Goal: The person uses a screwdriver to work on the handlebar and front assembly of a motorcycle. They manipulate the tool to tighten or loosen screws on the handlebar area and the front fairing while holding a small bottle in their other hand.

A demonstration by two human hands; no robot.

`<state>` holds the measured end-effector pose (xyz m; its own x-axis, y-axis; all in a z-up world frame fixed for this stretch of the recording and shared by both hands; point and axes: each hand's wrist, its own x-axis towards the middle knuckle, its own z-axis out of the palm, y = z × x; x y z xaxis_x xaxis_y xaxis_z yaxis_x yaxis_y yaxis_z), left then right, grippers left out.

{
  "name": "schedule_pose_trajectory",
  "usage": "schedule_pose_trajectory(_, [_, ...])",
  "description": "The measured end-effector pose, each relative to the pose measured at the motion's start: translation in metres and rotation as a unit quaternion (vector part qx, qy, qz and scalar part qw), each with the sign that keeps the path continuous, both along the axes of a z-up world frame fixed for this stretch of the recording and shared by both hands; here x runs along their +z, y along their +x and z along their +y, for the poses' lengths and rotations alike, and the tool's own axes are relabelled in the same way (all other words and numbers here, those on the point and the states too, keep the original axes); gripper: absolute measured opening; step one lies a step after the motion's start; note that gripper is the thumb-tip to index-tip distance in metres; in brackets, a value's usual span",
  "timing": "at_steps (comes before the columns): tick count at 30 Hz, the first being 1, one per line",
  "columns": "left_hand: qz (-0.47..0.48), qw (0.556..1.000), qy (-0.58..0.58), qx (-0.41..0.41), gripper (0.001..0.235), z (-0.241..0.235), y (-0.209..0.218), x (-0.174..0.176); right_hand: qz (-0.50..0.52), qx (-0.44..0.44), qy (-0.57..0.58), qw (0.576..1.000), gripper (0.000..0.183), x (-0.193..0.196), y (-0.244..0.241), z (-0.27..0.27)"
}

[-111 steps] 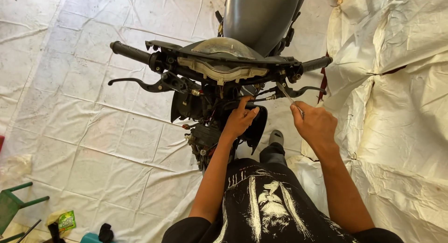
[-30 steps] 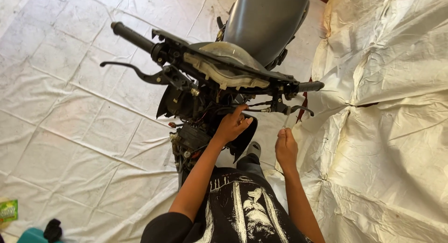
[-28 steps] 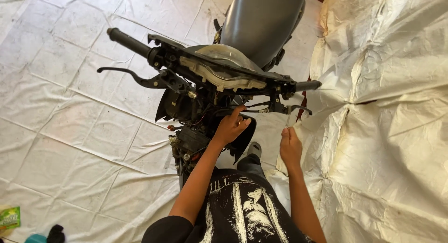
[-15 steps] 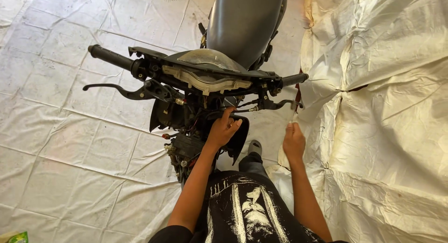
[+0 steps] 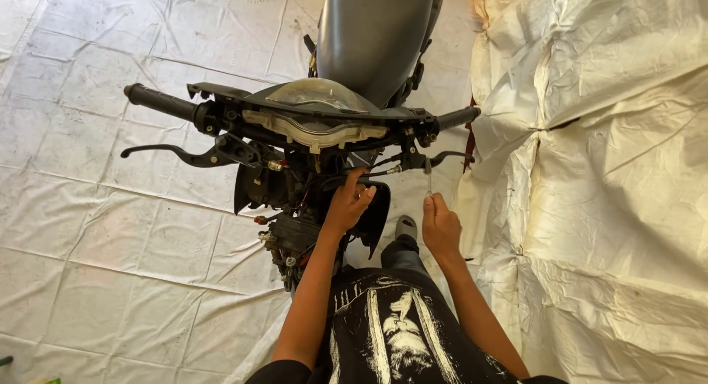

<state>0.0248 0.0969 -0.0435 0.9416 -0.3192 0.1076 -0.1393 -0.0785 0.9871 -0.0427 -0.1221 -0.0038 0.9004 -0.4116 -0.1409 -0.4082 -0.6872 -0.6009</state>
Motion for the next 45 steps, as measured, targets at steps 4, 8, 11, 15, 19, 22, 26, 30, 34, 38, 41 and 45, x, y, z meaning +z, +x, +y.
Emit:
schedule_pose_trajectory(4, [-0.009,1.000,-0.006,-0.001,0.036,0.001,0.003,-0.003,0.050,-0.010,-0.058,0.997,0.045,-0.015,0.008,-0.025])
schedule_pose_trajectory(8, [0.010,0.999,-0.033,-0.002,0.033,-0.006,0.002,-0.002,0.006,0.030,-0.125,0.992,0.038,-0.005,0.007,-0.032])
schedule_pose_trajectory(11, [0.015,0.999,-0.029,-0.007,0.035,-0.003,-0.001,-0.002,0.001,0.027,-0.098,0.995,0.038,-0.001,0.003,-0.023])
schedule_pose_trajectory(15, [0.011,0.999,-0.031,-0.001,0.037,-0.006,-0.001,-0.005,0.045,0.038,-0.116,0.992,0.042,-0.011,0.007,-0.049])
schedule_pose_trajectory(19, [0.007,1.000,-0.005,-0.009,0.042,-0.002,0.004,-0.008,0.022,0.024,-0.094,0.995,0.040,-0.009,0.009,-0.050])
schedule_pose_trajectory(22, [-0.010,1.000,0.017,-0.016,0.039,0.000,0.000,-0.009,-0.023,-0.040,0.017,0.999,0.040,-0.024,0.005,-0.050])
schedule_pose_trajectory(26, [0.004,1.000,-0.015,-0.010,0.039,-0.007,-0.001,-0.007,-0.039,-0.035,0.029,0.998,0.037,-0.014,-0.001,-0.040])
schedule_pose_trajectory(30, [0.021,0.998,0.053,0.002,0.052,-0.009,-0.006,0.012,-0.003,-0.067,-0.027,0.997,0.032,-0.025,0.009,-0.070])
schedule_pose_trajectory(34, [0.014,0.995,0.093,-0.013,0.051,-0.002,-0.004,0.024,-0.040,-0.068,0.010,0.997,0.029,-0.015,0.010,-0.062])
schedule_pose_trajectory(38, [0.028,0.997,0.069,-0.010,0.047,-0.006,-0.003,0.017,-0.017,-0.053,0.011,0.998,0.032,-0.029,0.018,-0.081])
schedule_pose_trajectory(41, [0.033,0.999,0.024,-0.005,0.048,-0.010,-0.003,0.002,-0.003,-0.082,0.002,0.997,0.032,-0.034,0.020,-0.097])
schedule_pose_trajectory(45, [0.039,0.999,-0.004,0.005,0.046,-0.013,0.000,-0.013,-0.022,-0.036,-0.008,0.999,0.030,-0.014,0.022,-0.055])
